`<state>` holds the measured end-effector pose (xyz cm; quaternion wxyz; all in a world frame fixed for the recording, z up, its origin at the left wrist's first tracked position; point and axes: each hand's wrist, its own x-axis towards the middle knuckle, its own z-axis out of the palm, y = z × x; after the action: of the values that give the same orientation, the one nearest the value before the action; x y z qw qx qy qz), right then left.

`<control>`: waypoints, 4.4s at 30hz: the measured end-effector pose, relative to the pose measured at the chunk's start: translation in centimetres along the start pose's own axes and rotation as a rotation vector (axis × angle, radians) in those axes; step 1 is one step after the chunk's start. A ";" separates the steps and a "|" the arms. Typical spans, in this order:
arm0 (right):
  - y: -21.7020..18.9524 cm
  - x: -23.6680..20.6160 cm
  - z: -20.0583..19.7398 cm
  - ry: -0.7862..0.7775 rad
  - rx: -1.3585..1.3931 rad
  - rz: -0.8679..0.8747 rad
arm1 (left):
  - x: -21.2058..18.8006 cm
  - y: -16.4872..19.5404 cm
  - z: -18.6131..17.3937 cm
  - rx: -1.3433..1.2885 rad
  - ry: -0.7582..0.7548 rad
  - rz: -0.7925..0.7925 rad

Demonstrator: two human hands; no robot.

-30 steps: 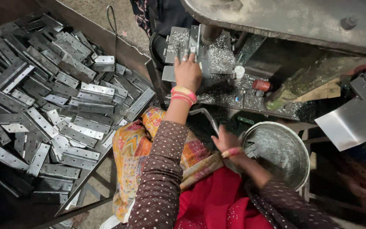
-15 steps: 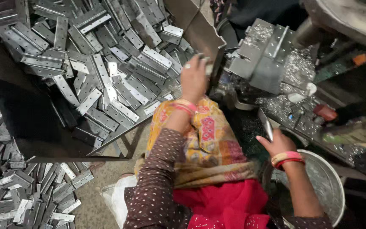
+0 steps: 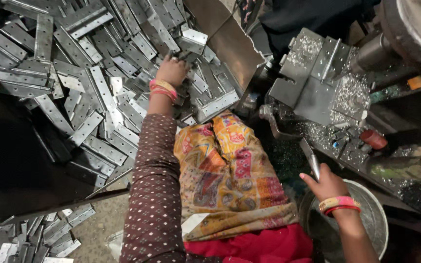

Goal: The person sits on the floor and repeatedly picks up metal brackets from a pile, places them into a press machine, and operates the lever to process them. The processed brackets are then dropped into a nearby container.

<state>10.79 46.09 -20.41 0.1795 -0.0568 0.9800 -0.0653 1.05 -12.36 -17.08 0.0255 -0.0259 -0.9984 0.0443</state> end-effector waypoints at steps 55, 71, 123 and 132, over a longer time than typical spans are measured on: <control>-2.3 -5.2 -3.5 -0.039 0.061 -0.066 | -1.6 36.3 -9.0 -0.248 0.417 0.107; -2.6 -6.0 -3.6 -0.012 0.100 -0.062 | -1.6 37.5 -8.8 -0.225 0.407 0.070; -2.2 -5.3 -1.6 0.006 0.175 -0.058 | 0.7 36.9 -8.9 -0.289 0.494 0.096; -3.5 -6.9 1.4 0.015 0.188 0.109 | 4.5 36.5 -9.6 -0.313 0.269 0.065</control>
<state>18.03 43.45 -18.84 0.1798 0.0142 0.9725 -0.1474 -1.10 25.03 -10.62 0.1528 -0.0674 -0.9793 -0.1144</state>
